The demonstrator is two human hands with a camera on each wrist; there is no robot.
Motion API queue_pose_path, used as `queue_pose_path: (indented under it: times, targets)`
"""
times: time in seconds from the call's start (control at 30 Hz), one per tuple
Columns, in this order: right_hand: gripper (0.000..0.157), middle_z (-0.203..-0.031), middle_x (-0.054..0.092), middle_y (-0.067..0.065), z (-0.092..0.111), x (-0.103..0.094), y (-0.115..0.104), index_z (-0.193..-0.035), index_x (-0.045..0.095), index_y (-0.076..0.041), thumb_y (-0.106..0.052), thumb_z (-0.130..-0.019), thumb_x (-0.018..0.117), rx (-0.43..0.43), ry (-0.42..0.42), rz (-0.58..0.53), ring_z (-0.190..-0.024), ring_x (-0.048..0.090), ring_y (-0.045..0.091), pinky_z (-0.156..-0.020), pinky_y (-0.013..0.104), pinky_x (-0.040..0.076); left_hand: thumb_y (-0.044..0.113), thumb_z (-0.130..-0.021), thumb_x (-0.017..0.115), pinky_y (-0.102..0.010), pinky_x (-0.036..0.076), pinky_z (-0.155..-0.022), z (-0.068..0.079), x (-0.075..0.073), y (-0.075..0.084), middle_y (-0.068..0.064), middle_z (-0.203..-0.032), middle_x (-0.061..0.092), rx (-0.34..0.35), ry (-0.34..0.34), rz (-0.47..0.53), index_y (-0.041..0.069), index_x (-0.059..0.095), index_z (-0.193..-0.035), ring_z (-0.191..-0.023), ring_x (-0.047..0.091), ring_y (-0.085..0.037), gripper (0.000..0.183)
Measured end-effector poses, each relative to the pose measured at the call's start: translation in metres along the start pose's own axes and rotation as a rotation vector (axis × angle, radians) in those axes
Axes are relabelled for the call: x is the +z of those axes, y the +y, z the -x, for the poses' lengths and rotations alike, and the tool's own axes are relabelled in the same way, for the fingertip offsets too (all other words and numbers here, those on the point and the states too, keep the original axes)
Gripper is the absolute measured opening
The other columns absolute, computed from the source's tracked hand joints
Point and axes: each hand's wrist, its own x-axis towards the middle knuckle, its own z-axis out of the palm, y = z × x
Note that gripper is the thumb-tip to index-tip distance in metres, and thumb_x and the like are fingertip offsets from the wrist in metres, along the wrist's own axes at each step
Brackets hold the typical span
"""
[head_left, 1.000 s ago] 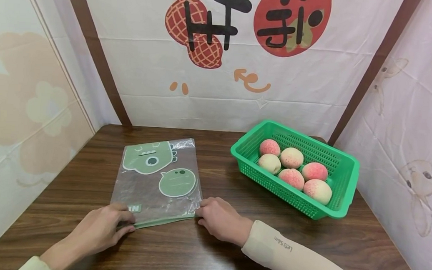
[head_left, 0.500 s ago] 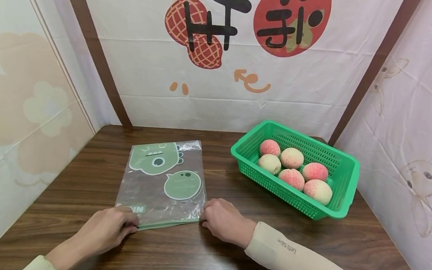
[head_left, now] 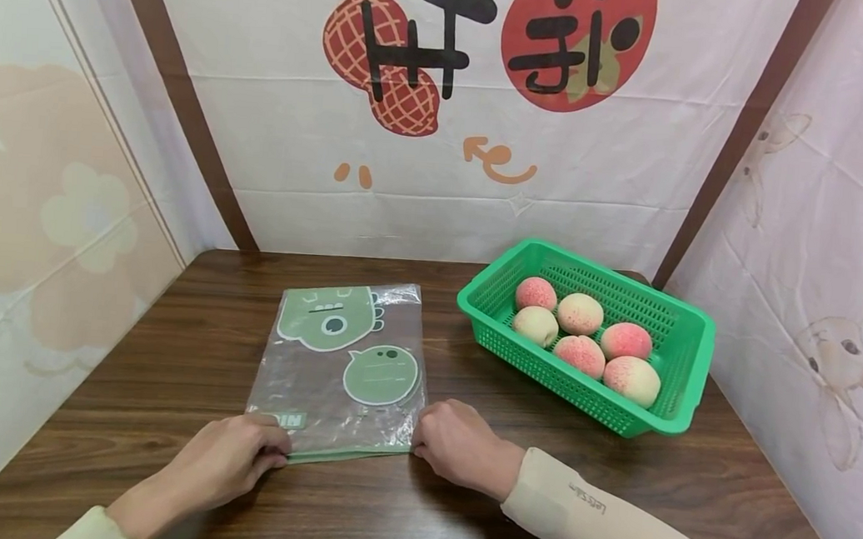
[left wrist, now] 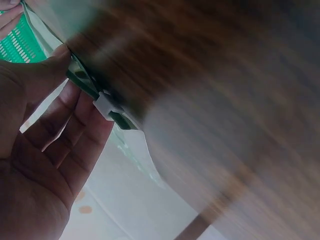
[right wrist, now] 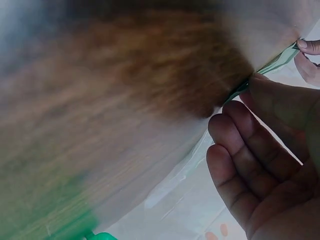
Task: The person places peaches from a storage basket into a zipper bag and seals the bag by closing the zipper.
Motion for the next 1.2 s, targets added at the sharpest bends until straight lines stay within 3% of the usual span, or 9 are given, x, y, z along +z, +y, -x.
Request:
queue_pose_path:
  times: [0.67,0.9,1.03,1.2]
  targets:
    - [0.031,-0.059,0.053,-0.014,0.019,-0.01,0.004,-0.058,0.063,-0.023,-0.009,-0.078,0.081,0.014,-0.018,-0.071,-0.056,0.048,0.004,-0.05,0.027,0.043,0.015,-0.082,0.086,-0.027,0.05,-0.054,-0.01,0.005,0.012,0.022,-0.079,0.061,0.054,-0.008,0.042,0.031,0.069,-0.081,-0.07,0.057,0.002,0.024]
    - [0.037,-0.055,0.04,-0.016,0.027,-0.011,0.006,-0.055,0.054,-0.024,-0.002,-0.077,0.074,0.025,-0.012,-0.111,-0.056,0.034,0.004,-0.049,0.023,0.034,0.015,-0.082,0.086,-0.028,0.051,-0.055,-0.012,0.007,0.018,0.023,-0.082,0.062,0.064,-0.021,0.05,0.031,0.069,-0.081,-0.072,0.058,0.002,0.024]
    - [0.037,-0.055,0.042,-0.016,0.031,-0.012,0.007,-0.055,0.056,-0.024,-0.003,-0.078,0.076,0.035,-0.03,-0.124,-0.055,0.034,0.003,-0.049,0.022,0.034,0.015,-0.083,0.086,-0.026,0.049,-0.054,-0.013,0.009,0.021,0.022,-0.082,0.062,0.07,-0.035,0.066,0.031,0.068,-0.081,-0.071,0.057,0.003,0.024]
    - [0.035,-0.057,0.049,-0.016,0.036,-0.014,0.008,-0.056,0.06,-0.025,-0.009,-0.079,0.082,0.031,-0.048,-0.1,-0.055,0.047,0.003,-0.049,0.026,0.041,0.013,-0.083,0.086,-0.024,0.048,-0.054,-0.015,0.01,0.025,0.023,-0.08,0.06,0.095,-0.021,0.072,0.031,0.067,-0.081,-0.071,0.054,0.004,0.026]
